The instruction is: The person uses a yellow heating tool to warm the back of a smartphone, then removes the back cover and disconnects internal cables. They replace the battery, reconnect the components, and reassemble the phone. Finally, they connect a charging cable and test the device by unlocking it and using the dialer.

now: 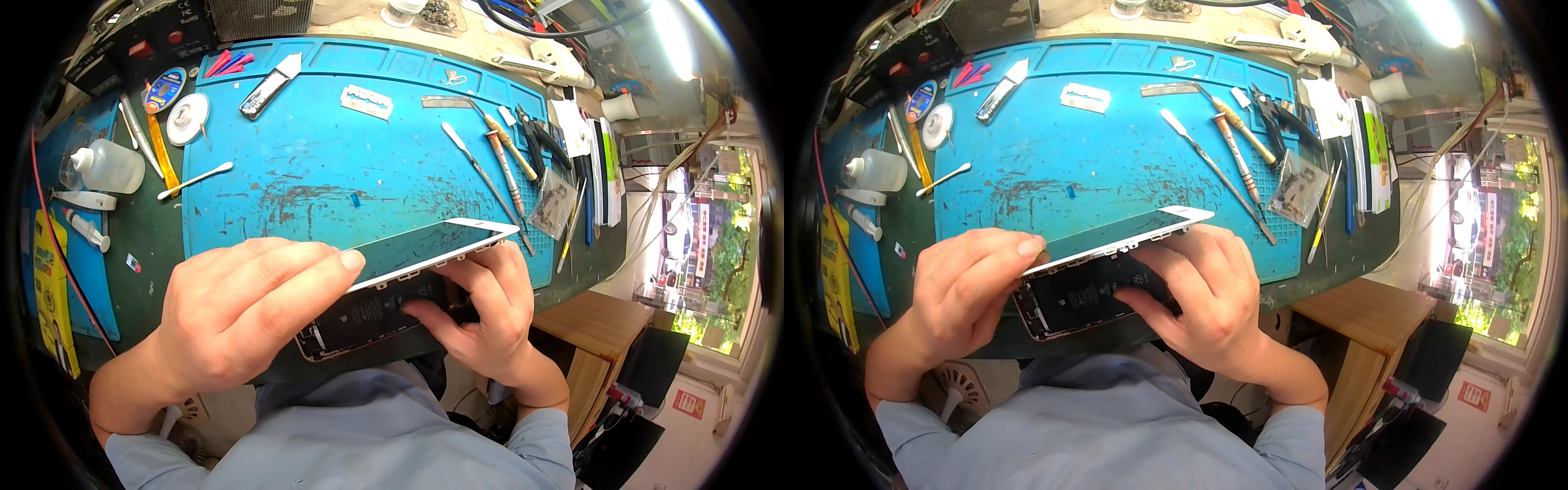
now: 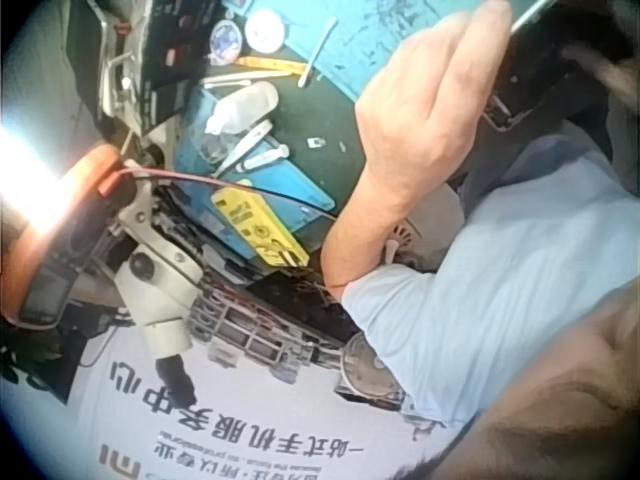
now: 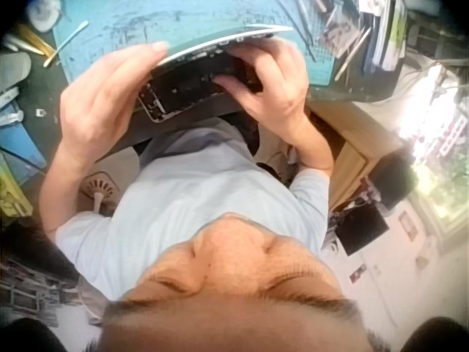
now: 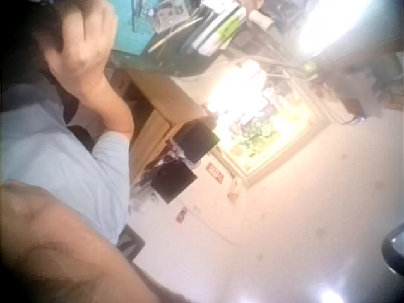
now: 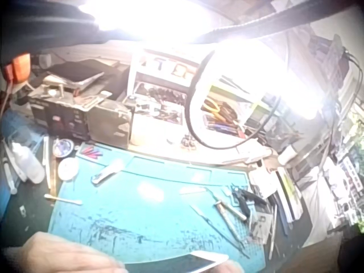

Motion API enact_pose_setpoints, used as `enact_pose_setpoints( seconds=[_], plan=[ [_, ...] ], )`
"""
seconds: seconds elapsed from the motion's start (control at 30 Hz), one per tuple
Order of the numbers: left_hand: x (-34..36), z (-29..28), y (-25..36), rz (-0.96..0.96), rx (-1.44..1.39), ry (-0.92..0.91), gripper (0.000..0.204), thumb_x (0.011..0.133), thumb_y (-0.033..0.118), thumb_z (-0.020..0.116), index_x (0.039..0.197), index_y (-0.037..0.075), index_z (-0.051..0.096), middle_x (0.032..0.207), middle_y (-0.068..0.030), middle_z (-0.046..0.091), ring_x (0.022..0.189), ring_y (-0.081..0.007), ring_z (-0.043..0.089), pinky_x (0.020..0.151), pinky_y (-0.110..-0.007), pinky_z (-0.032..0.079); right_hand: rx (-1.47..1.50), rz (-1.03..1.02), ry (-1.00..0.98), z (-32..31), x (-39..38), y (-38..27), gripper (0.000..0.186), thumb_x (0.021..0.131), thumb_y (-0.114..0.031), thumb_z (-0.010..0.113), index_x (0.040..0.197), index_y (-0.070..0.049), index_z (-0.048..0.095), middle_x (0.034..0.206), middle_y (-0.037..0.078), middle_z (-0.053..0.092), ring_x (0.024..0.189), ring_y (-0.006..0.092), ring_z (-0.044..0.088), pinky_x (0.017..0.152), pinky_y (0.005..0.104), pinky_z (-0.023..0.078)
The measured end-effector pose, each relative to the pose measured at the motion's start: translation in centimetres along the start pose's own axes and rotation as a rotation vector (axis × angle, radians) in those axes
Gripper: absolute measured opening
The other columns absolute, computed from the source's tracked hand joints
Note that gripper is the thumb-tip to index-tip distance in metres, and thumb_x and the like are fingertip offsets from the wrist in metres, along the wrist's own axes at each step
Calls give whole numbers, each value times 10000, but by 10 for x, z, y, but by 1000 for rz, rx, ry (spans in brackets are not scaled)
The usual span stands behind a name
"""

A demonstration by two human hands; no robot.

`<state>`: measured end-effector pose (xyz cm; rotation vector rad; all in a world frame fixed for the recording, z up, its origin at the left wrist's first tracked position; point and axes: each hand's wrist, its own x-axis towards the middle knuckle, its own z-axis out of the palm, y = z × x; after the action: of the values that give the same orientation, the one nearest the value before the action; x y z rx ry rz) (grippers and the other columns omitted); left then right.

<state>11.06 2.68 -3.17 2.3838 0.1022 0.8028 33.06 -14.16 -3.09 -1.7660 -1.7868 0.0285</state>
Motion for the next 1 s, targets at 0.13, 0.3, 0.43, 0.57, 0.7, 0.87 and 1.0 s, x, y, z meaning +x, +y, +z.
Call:
enact_pose_setpoints(
  seconds=[0.13,0.3,0.43,0.57,0.7,0.87,1.0],
  plan=[
    [0,2,-1,6,4,14,518,785,-120,706,1279,-8,598,1001,-174,720,812,-317,729,640,-370,585,-28,4,12,1,-4,5,463,644,-206,910,1044,-65,723,1095,71,685,959,285,640,765,396,488],
    [-1,1,0,-1,0,0,524,786,-124,706,1284,-7,594,1004,-175,722,807,-316,727,644,-370,583,84,-44,-149,-19,-2,7,459,633,-229,910,1020,-65,725,1069,65,695,940,261,648,776,366,472],
    [0,1,-1,1,5,4,537,771,-135,704,1281,-7,595,1004,-173,721,807,-316,726,649,-370,583,91,-78,-136,-18,-9,14,435,641,-198,897,1017,-54,733,1072,74,702,921,260,657,772,365,489],
    [-1,7,-4,29,59,85,389,793,14,728,1178,-19,679,964,-153,729,756,-262,729,606,-321,592,102,-119,-131,-17,-9,14,431,625,-187,902,990,-16,749,1023,124,718,894,275,682,769,368,523],
    [0,9,-4,36,68,90,390,789,9,733,1174,-22,677,966,-157,729,753,-263,731,598,-321,592,180,-151,-150,-19,-9,21,377,682,-103,859,1031,-29,735,1071,97,703,902,267,680,754,372,523],
    [0,9,-5,49,84,92,393,794,1,731,1182,-23,676,956,-154,727,740,-260,725,584,-320,584,170,-216,-194,-26,-4,27,326,702,-60,835,1007,-8,734,1058,104,706,870,262,686,725,367,546],
    [-2,11,-7,60,83,105,401,809,-13,715,1207,-27,665,945,-154,721,722,-260,715,567,-322,573,96,-255,-159,-28,-1,26,286,652,-94,843,912,-13,752,956,99,731,795,241,694,679,341,552]
  ],
)
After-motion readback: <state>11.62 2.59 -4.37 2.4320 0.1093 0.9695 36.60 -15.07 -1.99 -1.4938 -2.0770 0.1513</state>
